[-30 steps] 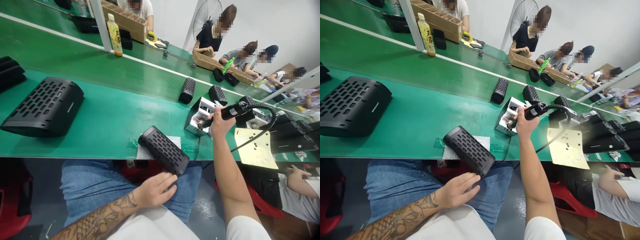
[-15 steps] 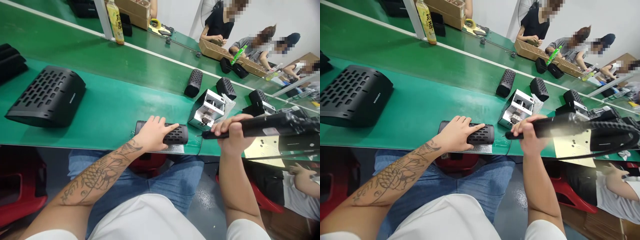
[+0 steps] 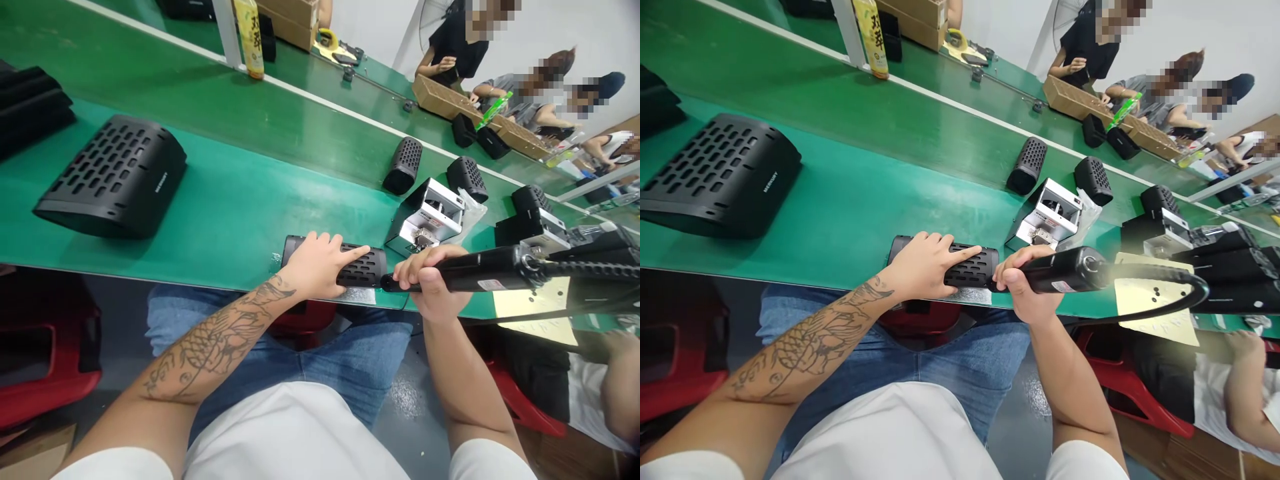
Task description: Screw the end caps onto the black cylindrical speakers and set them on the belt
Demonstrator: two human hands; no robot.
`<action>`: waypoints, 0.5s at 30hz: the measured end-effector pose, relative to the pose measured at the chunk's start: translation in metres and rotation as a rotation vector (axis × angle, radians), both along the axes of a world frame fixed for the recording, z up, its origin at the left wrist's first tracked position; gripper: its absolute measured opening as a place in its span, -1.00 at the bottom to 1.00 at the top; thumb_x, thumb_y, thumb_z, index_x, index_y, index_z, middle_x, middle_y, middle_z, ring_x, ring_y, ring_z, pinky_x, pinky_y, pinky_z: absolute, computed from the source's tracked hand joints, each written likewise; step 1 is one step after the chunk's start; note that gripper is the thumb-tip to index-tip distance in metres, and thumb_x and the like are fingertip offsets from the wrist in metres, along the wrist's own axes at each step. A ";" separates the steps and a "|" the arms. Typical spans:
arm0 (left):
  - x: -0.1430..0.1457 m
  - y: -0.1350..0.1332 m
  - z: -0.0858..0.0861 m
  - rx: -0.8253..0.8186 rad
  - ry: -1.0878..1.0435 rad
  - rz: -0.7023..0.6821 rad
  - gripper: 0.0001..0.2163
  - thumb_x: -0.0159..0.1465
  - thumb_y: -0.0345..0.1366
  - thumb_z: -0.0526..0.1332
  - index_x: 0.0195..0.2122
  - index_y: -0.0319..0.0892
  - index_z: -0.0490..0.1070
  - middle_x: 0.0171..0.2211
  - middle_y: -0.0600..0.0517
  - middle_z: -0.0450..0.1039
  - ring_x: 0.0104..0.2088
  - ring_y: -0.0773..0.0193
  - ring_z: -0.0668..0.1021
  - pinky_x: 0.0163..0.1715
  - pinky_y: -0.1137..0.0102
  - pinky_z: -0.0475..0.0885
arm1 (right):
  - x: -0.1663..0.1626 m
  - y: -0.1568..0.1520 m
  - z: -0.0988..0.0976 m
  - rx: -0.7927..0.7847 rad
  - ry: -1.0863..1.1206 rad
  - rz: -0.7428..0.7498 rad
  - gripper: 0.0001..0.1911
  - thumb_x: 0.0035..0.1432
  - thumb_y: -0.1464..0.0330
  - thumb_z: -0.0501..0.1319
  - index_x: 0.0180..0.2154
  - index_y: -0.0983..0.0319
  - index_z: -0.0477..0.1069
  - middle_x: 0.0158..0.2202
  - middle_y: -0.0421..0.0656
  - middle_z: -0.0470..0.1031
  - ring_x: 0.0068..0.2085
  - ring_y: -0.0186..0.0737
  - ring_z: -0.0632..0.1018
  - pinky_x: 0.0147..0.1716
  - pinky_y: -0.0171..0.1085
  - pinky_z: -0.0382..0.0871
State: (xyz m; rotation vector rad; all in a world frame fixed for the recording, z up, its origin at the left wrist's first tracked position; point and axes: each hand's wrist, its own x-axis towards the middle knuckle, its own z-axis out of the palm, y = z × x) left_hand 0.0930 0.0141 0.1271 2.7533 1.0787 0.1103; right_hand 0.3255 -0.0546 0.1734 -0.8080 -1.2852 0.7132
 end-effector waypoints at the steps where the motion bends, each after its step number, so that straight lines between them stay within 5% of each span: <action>1: 0.000 0.000 0.001 -0.003 0.014 0.001 0.00 0.38 -0.01 0.58 0.85 0.23 0.35 0.27 -0.34 0.69 0.15 -0.39 0.71 0.13 -0.05 0.47 | 0.000 0.000 0.000 -0.001 -0.002 0.012 -0.49 0.36 0.02 0.75 -0.25 0.06 0.49 -0.56 -0.42 0.56 -0.65 -0.31 0.50 -0.50 -0.22 0.64; 15: 0.002 -0.001 0.002 -0.048 -0.014 0.014 -0.03 0.40 -0.02 0.58 0.83 0.22 0.39 0.20 -0.31 0.70 0.13 -0.36 0.70 0.18 -0.07 0.45 | 0.000 0.005 -0.003 -0.067 -0.046 0.187 -0.38 0.31 -0.01 0.77 -0.34 0.05 0.38 -0.63 -0.45 0.43 -0.69 -0.34 0.38 -0.53 -0.24 0.51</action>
